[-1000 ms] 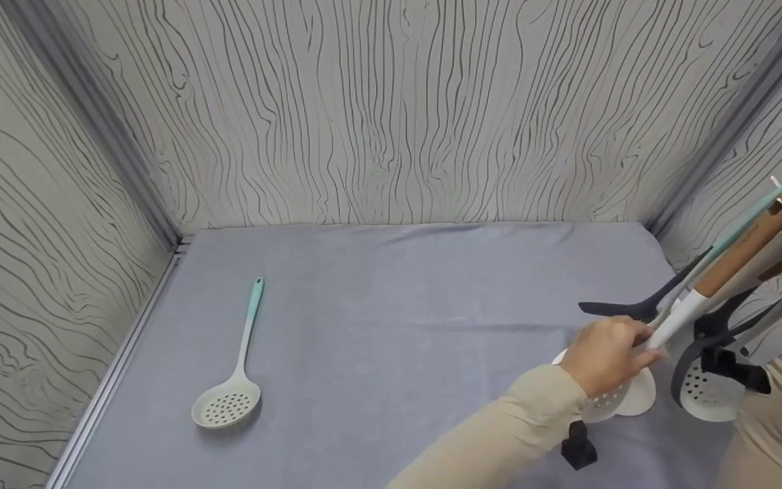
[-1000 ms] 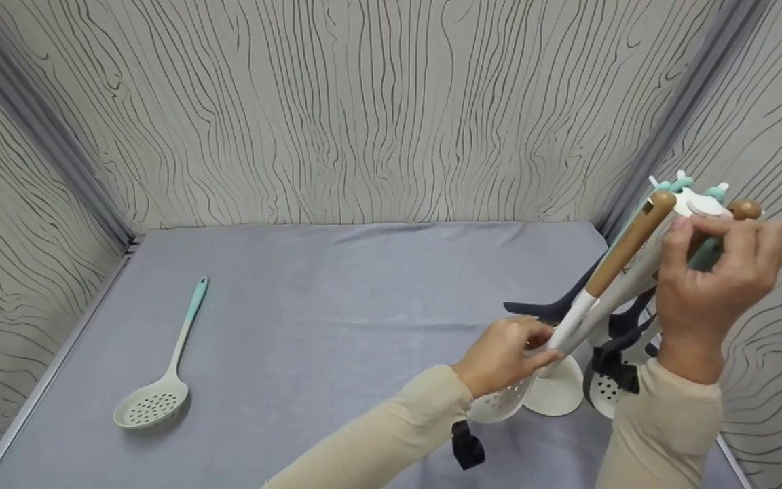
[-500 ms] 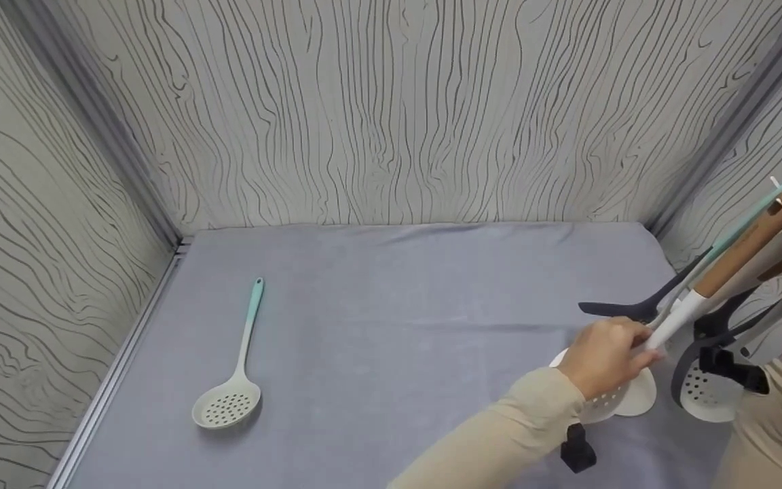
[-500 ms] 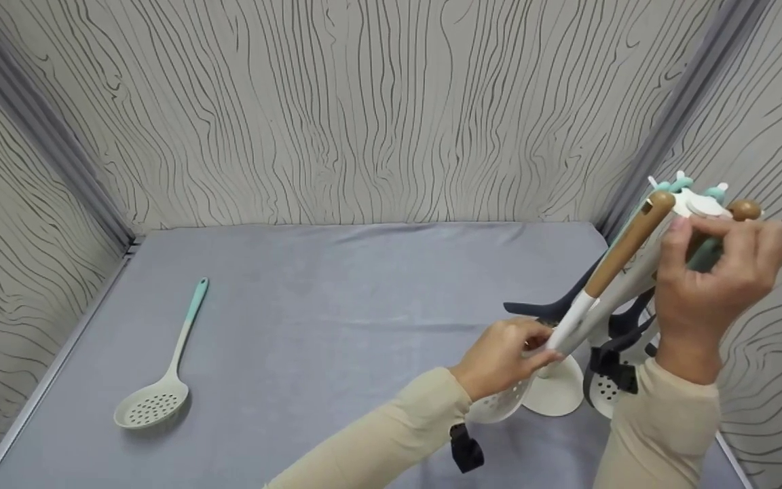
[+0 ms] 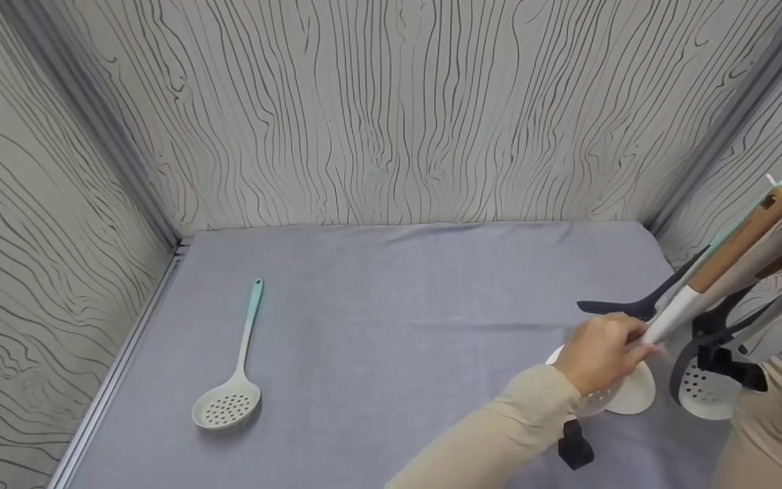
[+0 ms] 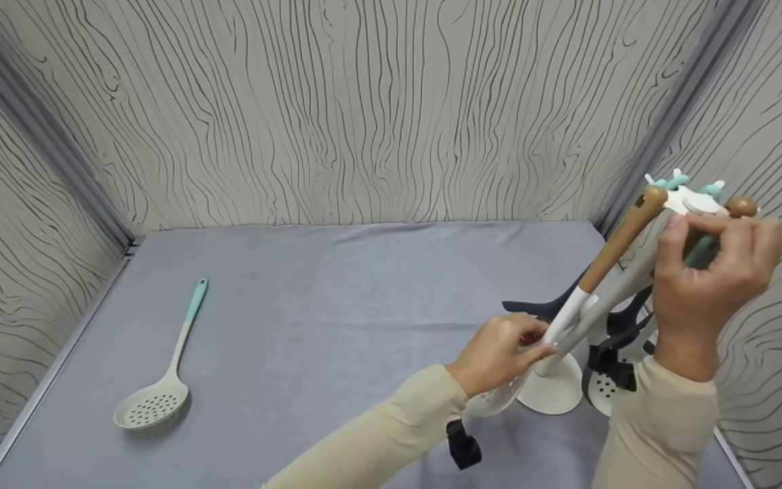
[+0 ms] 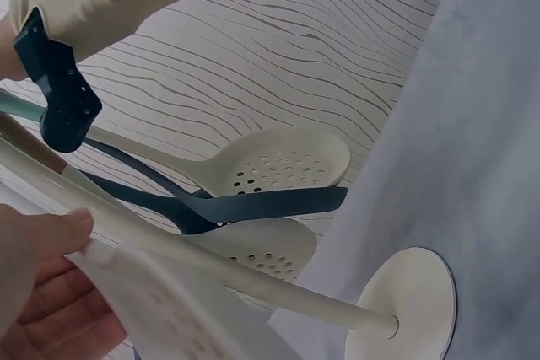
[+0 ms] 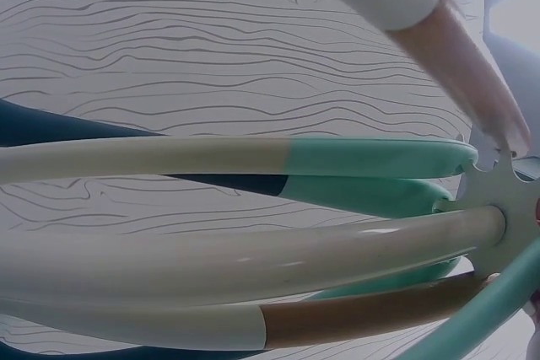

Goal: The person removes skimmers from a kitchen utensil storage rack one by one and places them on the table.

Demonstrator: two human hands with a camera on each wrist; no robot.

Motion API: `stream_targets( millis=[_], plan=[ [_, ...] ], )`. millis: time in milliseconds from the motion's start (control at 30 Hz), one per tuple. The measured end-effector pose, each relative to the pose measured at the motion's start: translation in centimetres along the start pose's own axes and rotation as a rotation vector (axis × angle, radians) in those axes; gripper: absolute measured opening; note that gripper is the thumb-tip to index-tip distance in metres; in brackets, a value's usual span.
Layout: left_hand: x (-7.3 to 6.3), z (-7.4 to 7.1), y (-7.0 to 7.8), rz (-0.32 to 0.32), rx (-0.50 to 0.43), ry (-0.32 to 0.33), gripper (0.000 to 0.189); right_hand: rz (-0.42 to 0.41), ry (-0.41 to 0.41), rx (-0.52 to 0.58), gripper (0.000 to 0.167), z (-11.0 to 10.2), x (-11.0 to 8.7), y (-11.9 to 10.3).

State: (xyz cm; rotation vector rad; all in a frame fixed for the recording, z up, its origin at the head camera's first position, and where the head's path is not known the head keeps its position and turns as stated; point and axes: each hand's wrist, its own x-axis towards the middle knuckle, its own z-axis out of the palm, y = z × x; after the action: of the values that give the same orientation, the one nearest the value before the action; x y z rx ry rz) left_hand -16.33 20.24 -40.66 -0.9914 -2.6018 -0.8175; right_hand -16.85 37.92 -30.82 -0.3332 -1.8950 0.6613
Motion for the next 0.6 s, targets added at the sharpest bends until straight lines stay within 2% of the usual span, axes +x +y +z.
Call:
stream_targets(
  millis=[133,300,600],
  plan=[
    [-0.1,-0.1,-0.2,0.004,-0.019,0.039,0.021,-0.051,0.007,0.064,0.025,0.1,0.2,0.0],
    [-0.2,0.0,-0.5,-0.005,-0.047,0.051,0.020,0.024,-0.004,0.040,0.026,0.0,0.0,0.0],
    [-0.8,0.3,-1.3,0.002,-0.103,0.060,0.021,0.018,0.019,0.038,0.028,0.0,0.1,-0.1]
  ],
)
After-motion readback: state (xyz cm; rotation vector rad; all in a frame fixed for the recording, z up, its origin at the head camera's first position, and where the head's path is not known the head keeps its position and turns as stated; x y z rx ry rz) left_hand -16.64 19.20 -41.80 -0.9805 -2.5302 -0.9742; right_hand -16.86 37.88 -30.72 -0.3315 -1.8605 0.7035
